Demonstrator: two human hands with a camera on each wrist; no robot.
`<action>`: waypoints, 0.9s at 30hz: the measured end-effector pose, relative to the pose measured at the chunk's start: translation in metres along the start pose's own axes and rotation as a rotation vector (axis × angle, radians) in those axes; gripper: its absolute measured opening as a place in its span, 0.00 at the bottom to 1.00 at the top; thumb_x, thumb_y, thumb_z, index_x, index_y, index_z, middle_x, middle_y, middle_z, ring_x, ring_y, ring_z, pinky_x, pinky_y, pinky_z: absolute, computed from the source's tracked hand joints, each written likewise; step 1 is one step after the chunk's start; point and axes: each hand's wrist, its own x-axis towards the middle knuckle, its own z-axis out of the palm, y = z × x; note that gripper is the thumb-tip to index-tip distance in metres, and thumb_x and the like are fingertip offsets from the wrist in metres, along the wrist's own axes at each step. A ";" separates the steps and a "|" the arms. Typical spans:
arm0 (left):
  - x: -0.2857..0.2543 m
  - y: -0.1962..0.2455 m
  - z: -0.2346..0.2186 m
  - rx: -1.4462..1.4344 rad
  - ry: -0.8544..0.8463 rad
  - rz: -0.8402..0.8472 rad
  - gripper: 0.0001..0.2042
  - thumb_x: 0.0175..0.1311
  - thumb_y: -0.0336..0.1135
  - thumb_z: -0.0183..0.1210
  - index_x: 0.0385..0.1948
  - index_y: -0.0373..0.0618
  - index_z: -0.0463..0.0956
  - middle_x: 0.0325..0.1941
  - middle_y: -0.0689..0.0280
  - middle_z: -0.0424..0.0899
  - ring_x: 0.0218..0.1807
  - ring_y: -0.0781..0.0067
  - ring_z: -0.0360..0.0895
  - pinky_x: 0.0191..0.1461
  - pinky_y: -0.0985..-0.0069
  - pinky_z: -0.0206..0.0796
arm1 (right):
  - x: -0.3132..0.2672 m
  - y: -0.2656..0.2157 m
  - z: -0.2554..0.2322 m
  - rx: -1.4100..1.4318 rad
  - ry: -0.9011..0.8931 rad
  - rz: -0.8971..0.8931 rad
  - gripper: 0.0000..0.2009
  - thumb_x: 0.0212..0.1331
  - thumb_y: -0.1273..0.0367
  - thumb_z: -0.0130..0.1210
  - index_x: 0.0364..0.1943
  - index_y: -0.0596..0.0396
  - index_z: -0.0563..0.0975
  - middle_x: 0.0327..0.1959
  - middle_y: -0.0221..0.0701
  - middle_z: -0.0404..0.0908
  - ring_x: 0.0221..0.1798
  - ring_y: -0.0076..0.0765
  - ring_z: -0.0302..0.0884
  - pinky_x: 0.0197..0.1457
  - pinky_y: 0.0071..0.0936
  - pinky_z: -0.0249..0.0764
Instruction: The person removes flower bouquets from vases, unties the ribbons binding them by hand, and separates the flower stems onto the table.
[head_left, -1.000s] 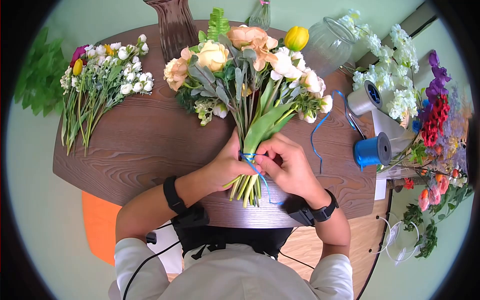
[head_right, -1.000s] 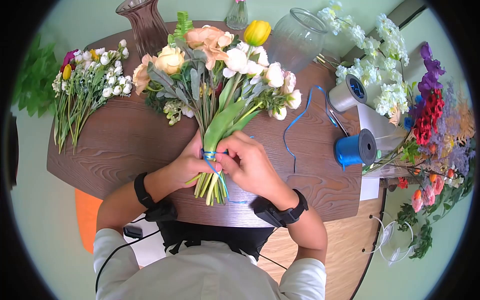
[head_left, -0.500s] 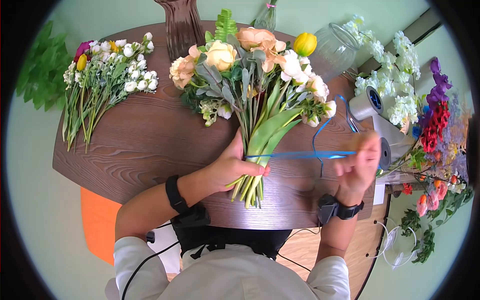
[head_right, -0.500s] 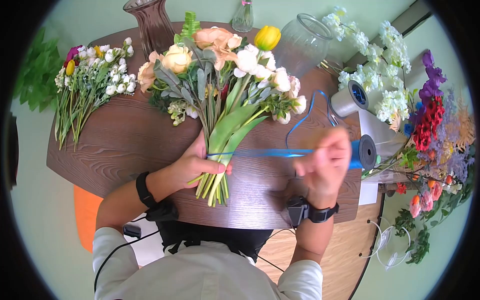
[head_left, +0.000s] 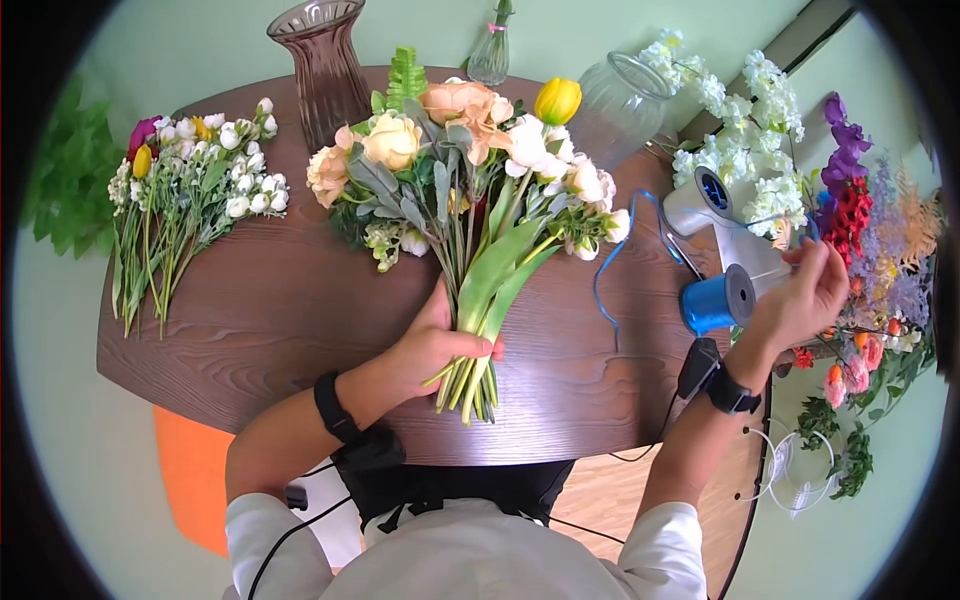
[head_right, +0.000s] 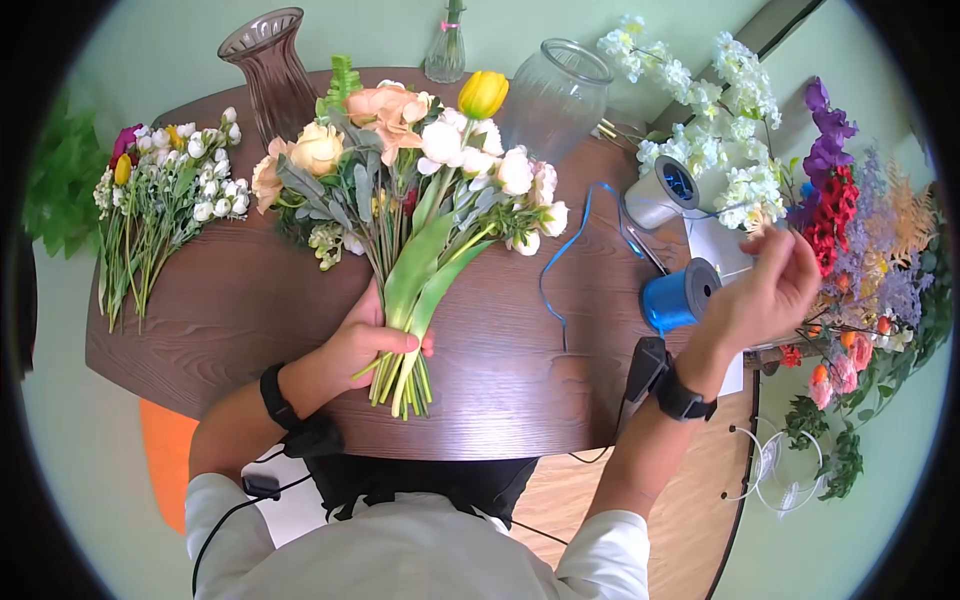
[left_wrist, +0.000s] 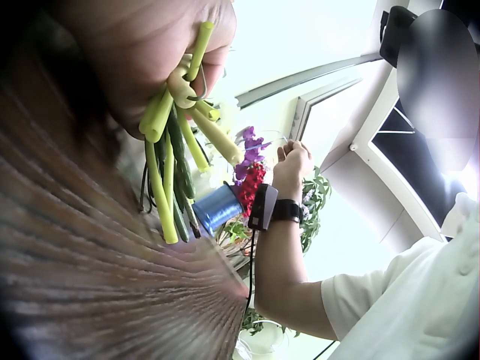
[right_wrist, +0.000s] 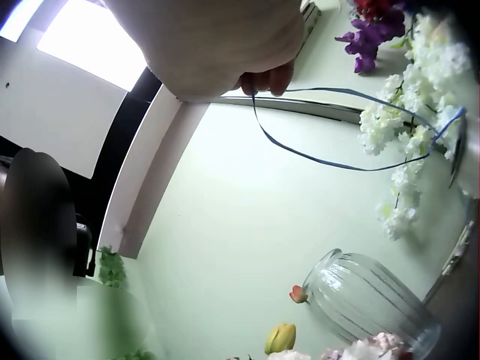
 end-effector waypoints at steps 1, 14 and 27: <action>0.000 0.000 0.000 -0.005 -0.003 0.003 0.44 0.41 0.12 0.49 0.63 0.56 0.40 0.45 0.58 0.66 0.32 0.64 0.75 0.36 0.69 0.68 | -0.001 0.008 0.003 -0.019 -0.059 0.037 0.03 0.57 0.75 0.52 0.33 0.60 0.73 0.26 0.32 0.77 0.25 0.21 0.71 0.29 0.16 0.67; -0.003 0.003 0.003 0.057 0.057 -0.026 0.32 0.55 0.23 0.52 0.62 0.49 0.47 0.53 0.57 0.67 0.43 0.66 0.74 0.47 0.67 0.71 | -0.063 -0.035 0.005 -0.156 -1.080 0.095 0.11 0.48 0.67 0.61 0.29 0.62 0.76 0.30 0.43 0.78 0.29 0.47 0.73 0.34 0.33 0.69; 0.000 -0.002 -0.010 -0.017 0.007 -0.004 0.21 0.64 0.32 0.43 0.59 0.40 0.55 0.54 0.57 0.68 0.53 0.68 0.71 0.56 0.72 0.65 | -0.183 -0.048 0.051 0.507 -1.299 1.242 0.22 0.55 0.68 0.57 0.51 0.64 0.65 0.39 0.36 0.76 0.37 0.27 0.75 0.37 0.21 0.74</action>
